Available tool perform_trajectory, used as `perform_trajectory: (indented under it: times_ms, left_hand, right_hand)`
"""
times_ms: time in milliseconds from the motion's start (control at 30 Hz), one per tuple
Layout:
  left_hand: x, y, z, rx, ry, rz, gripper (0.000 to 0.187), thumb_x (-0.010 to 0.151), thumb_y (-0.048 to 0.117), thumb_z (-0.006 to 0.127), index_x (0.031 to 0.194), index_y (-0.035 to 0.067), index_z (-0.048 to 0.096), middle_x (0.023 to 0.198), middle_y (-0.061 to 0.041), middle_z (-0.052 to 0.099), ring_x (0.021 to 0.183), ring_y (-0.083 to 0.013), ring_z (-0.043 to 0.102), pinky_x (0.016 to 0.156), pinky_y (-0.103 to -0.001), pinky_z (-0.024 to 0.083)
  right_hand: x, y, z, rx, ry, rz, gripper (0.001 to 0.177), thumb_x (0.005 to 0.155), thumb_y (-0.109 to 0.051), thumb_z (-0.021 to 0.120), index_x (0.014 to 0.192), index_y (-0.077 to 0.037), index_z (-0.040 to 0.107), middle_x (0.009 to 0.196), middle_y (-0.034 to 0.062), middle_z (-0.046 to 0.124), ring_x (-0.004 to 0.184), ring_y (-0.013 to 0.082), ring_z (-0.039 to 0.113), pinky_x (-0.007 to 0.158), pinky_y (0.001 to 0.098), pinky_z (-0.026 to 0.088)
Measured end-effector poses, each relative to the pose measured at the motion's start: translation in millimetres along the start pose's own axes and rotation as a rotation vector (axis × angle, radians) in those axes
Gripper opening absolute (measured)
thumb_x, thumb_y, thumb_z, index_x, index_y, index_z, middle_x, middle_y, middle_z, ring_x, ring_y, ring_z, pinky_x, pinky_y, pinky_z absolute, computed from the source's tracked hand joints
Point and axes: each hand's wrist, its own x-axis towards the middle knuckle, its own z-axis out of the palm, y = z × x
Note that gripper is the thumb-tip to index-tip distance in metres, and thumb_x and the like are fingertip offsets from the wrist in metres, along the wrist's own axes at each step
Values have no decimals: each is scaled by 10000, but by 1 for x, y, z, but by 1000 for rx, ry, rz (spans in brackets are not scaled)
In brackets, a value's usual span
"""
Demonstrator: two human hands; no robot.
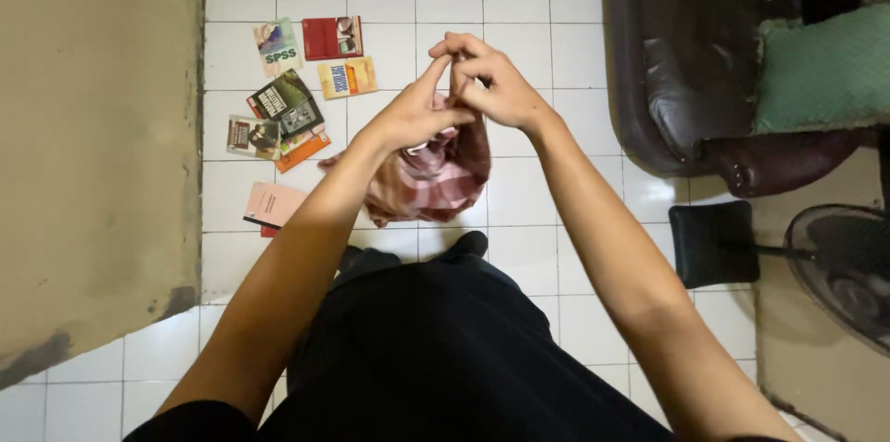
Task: Folding a sarong and a piece of cloth and putting them into a cupboard.
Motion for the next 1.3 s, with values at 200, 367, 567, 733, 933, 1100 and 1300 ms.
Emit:
perform_trajectory:
  times_ms: [200,367,567,733,933,1100,1300]
  left_hand:
    - [39,-68,2,-322,79,-51,173,1056,-4,620,1218,-51,583,940,-24,636,815,-88,590,687,-249,493]
    - [69,-32,4,-372,245,61,170,1014,-24,564,1181,1,573,1041,5,635,853,-53,550,701,-213,465]
    - [107,-30,-34,-87,323,21,342,1009,76,670,1282,8,476,909,-55,694,836,-64,631,714,-260,532]
    - [153,-58,-73,346,317,-381,704,961,236,746,1526,45,372,733,-114,688,673,-147,623,656,-343,514]
    - [198,-105,-131,-332,-16,-281,241,1047,222,609,1009,-5,677,815,-20,632,705,-101,550,618,-308,466]
    - [203,-91,-164,-175,397,-248,215,1073,191,493,1014,33,626,776,-44,642,693,-124,597,633,-300,498]
    - [211,-121,-177,-241,478,177,232,1070,30,427,1250,19,574,1129,-83,676,1057,-147,622,903,-316,493]
  right_hand:
    - [17,16,-7,491,381,233,230,1021,-146,552,920,-22,716,1194,79,607,1053,164,639,850,324,582]
    - [27,65,20,683,460,144,289,1067,-96,618,809,3,532,1252,128,652,1023,171,595,912,304,511]
    - [75,59,-3,781,538,264,164,966,47,588,941,-80,487,1341,154,565,1162,239,670,978,348,574]
    - [118,87,-21,718,575,330,185,941,97,554,941,-79,497,1418,162,478,1227,247,651,975,374,609]
    - [178,111,-33,657,628,384,151,960,67,632,967,-44,530,1413,180,522,1192,271,650,949,358,577]
    - [226,115,-34,225,497,603,150,1059,-160,592,1202,-115,603,1211,73,637,1027,133,590,810,265,505]
    - [241,176,-28,85,291,552,138,1099,-143,609,1126,-32,687,900,92,594,854,137,518,749,285,470]
